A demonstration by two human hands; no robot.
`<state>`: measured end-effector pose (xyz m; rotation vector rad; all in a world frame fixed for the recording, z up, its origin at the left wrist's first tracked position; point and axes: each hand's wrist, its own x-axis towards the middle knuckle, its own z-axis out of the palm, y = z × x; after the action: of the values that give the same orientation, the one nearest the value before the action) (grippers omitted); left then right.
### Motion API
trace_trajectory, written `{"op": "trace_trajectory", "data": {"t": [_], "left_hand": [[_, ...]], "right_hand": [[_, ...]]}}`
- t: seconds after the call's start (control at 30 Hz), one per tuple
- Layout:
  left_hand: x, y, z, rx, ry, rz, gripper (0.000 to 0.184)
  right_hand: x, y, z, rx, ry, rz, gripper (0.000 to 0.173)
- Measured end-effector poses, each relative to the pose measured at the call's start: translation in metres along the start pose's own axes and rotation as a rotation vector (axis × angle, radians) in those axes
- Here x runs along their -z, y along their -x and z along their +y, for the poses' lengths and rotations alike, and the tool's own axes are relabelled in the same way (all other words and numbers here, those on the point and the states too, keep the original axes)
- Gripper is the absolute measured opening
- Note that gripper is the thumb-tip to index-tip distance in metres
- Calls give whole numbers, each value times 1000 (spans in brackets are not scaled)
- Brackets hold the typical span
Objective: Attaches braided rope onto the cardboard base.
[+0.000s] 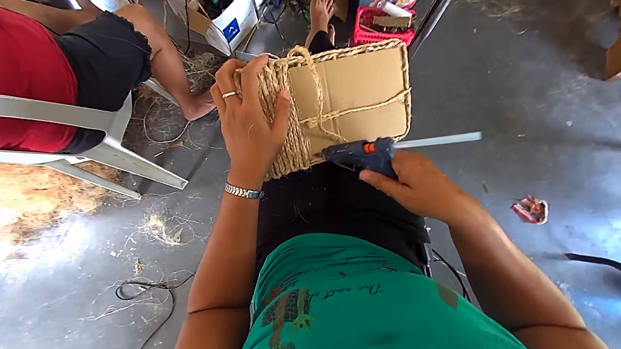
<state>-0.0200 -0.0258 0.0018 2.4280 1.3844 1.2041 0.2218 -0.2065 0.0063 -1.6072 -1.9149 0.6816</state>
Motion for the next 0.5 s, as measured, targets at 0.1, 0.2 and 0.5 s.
{"op": "trace_trajectory", "data": {"t": [0.1, 0.2, 0.5], "left_hand": [[1, 1, 1, 23, -12, 7, 52], [2, 3, 0, 9, -24, 5, 52], [1, 5, 7, 33, -132, 31, 51]], "right_hand": [[10, -8, -5, -44, -145, 173, 34], [10, -22, -21, -37, -252, 345, 25], [-43, -87, -44, 130, -262, 661, 52]]}}
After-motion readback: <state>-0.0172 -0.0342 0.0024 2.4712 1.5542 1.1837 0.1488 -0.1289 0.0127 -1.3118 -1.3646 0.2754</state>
